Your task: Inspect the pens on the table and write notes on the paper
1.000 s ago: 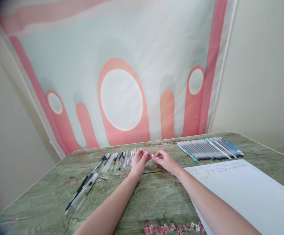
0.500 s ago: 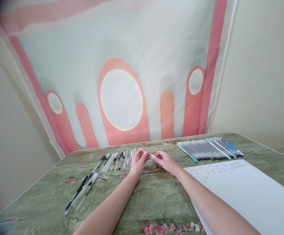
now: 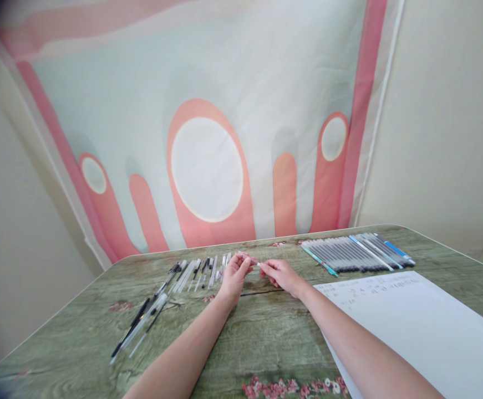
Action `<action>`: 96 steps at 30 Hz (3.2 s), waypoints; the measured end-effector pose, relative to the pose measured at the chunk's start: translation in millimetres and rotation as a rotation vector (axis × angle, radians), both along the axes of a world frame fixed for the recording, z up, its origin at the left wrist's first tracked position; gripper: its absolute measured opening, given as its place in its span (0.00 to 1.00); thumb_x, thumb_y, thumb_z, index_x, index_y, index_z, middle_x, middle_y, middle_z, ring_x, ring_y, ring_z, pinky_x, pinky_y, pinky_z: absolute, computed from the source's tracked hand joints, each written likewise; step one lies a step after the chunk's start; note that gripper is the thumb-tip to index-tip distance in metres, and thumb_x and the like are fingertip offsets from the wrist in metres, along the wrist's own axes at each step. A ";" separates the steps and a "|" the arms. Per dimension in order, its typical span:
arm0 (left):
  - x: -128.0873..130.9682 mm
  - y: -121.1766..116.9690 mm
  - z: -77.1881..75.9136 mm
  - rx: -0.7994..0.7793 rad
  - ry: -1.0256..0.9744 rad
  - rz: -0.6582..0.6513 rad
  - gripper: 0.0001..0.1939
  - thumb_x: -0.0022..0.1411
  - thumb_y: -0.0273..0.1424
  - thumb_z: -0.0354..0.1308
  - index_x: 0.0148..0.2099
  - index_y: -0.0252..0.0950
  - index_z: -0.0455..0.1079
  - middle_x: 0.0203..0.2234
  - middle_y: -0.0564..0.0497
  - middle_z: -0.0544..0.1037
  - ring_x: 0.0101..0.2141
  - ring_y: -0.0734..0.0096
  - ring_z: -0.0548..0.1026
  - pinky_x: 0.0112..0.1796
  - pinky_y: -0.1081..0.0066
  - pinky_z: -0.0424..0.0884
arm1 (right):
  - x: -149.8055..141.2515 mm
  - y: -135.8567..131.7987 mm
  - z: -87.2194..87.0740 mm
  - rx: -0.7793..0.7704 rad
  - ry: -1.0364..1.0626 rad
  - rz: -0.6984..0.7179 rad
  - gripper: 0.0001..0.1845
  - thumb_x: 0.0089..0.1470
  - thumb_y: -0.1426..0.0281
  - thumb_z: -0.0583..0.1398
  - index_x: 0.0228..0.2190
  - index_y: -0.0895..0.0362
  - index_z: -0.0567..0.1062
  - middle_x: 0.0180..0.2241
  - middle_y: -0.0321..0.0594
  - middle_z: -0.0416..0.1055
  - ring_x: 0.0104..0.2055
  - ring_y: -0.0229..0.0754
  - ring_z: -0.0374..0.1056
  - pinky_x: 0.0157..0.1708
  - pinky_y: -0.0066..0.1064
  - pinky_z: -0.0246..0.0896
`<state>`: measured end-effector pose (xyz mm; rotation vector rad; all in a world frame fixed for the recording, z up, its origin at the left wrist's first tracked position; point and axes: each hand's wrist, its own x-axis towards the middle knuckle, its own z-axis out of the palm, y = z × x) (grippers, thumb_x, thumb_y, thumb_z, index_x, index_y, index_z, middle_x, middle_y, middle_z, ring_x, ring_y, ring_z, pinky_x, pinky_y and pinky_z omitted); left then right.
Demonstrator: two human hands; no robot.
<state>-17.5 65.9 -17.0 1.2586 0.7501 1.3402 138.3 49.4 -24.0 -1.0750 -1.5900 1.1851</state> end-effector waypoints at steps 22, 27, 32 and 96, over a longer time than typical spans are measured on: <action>0.8 1.9 0.7 -0.115 -0.261 -0.009 0.16 0.47 0.36 0.60 0.37 0.30 0.71 0.31 0.46 0.75 0.35 0.68 0.73 0.44 0.64 0.66 | -1.1 2.4 -4.9 -0.010 0.065 -0.051 0.18 0.42 0.55 0.59 0.24 0.57 0.64 0.15 0.27 0.55 0.15 0.28 0.49 0.14 0.22 0.42; -0.7 1.6 1.6 -0.115 -0.238 -0.014 0.16 0.48 0.37 0.60 0.37 0.32 0.71 0.31 0.46 0.75 0.35 0.68 0.73 0.44 0.63 0.66 | -0.7 0.7 -2.0 -0.006 0.008 -0.027 0.19 0.44 0.53 0.57 0.24 0.58 0.66 0.14 0.28 0.57 0.15 0.29 0.50 0.14 0.22 0.45; -1.9 2.0 2.2 -0.114 -0.228 -0.026 0.17 0.47 0.37 0.60 0.36 0.30 0.71 0.31 0.45 0.75 0.34 0.68 0.73 0.44 0.63 0.66 | -0.7 -1.2 1.7 -0.003 -0.008 0.023 0.20 0.45 0.53 0.55 0.24 0.59 0.68 0.14 0.29 0.58 0.16 0.29 0.52 0.15 0.22 0.46; 3.6 -1.8 3.9 -0.333 -0.484 -0.019 0.11 0.47 0.33 0.62 0.30 0.31 0.66 0.27 0.49 0.75 0.30 0.78 0.73 0.36 0.77 0.69 | 11.2 1.3 11.2 -0.265 1.144 0.104 0.11 0.48 0.70 0.58 0.37 0.51 0.72 0.27 0.32 0.70 0.26 0.33 0.62 0.29 0.27 0.60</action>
